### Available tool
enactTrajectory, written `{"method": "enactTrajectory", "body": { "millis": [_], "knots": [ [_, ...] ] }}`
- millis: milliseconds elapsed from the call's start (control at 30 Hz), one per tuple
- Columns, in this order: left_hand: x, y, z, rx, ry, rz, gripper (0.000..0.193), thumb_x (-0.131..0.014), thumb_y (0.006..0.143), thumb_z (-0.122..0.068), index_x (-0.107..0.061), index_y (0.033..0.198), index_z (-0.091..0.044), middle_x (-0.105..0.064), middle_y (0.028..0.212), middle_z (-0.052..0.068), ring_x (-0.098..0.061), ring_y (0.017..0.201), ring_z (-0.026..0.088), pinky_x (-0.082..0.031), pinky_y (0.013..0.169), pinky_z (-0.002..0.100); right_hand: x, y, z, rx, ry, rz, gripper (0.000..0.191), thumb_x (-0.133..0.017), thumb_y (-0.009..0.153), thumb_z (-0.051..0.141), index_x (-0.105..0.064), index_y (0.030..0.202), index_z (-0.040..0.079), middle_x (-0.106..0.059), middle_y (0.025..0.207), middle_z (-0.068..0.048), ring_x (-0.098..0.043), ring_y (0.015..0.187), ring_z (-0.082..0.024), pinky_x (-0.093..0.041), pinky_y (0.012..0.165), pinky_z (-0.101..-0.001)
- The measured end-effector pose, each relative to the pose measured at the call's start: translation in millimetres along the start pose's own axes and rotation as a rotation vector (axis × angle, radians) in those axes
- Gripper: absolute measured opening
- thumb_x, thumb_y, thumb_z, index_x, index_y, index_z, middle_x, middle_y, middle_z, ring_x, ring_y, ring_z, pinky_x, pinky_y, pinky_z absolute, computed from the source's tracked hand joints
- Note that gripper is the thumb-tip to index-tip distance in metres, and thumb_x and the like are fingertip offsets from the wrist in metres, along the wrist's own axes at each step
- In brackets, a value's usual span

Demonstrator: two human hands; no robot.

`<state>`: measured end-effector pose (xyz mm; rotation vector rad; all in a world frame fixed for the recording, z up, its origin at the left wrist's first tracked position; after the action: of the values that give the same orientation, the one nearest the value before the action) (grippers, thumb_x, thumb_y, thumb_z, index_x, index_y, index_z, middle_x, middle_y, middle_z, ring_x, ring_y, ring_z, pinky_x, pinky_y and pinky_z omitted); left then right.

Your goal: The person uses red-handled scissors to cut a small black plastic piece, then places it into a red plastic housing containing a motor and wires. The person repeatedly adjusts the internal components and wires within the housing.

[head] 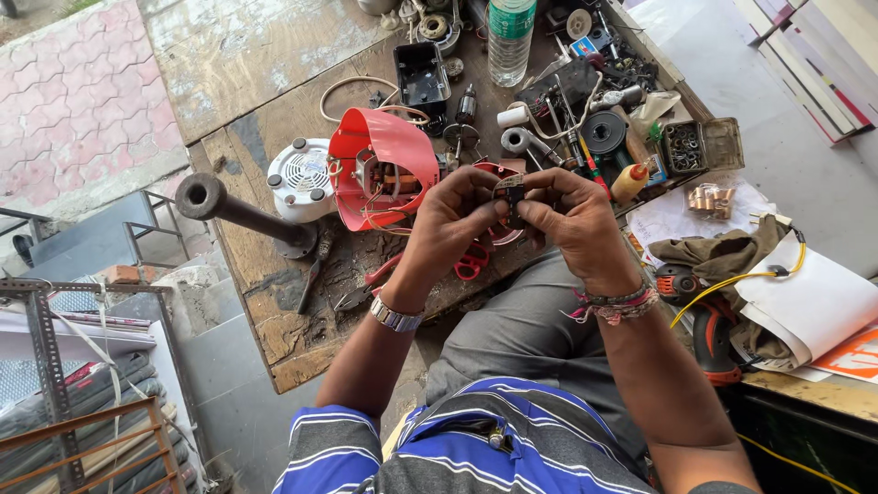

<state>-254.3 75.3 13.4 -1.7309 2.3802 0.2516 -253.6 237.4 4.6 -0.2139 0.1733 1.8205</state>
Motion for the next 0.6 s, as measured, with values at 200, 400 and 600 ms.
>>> {"method": "enactTrajectory", "body": {
  "millis": [200, 400, 600],
  "knots": [
    [1, 4, 13, -0.006, -0.056, -0.019, 0.014, -0.06, 0.098, 0.002, -0.062, 0.112, -0.001, -0.07, 0.096, 0.003, -0.07, 0.078, 0.007, -0.059, 0.061, 0.021, 8, 6, -25, 0.037, 0.048, -0.083, 0.013, -0.069, 0.098, 0.002, -0.069, 0.11, 0.002, -0.066, 0.085, 0.001, -0.059, 0.063, -0.004, -0.048, 0.052, -0.0181],
    [5, -5, -4, -0.454, 0.348, -0.11, 0.014, -0.064, 0.094, 0.008, -0.067, 0.104, -0.002, -0.067, 0.095, 0.006, -0.069, 0.083, 0.011, -0.057, 0.068, 0.025, -5, 11, -25, 0.04, 0.261, 0.075, 0.016, -0.07, 0.104, 0.009, -0.07, 0.118, 0.0, -0.07, 0.095, -0.006, -0.064, 0.073, -0.008, -0.052, 0.063, -0.0214],
    [5, -18, -33, -0.681, 0.664, -0.123, 0.016, -0.071, 0.089, 0.006, -0.071, 0.102, -0.003, -0.064, 0.093, 0.009, -0.067, 0.078, 0.019, -0.054, 0.065, 0.031, -19, 8, -19, -0.219, 0.372, 0.218, 0.065, -0.053, 0.095, 0.054, -0.062, 0.126, -0.003, -0.073, 0.115, -0.012, -0.075, 0.1, -0.018, -0.064, 0.083, -0.0325]
  ]
}}
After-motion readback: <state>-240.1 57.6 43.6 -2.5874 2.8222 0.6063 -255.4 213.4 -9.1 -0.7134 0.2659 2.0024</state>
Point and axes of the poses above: each hand's wrist, its own y-axis towards the middle knuckle, its own x-axis out of the back of the hand, z = x × y, the point moved 8 cm from there along y, towards the middle knuckle
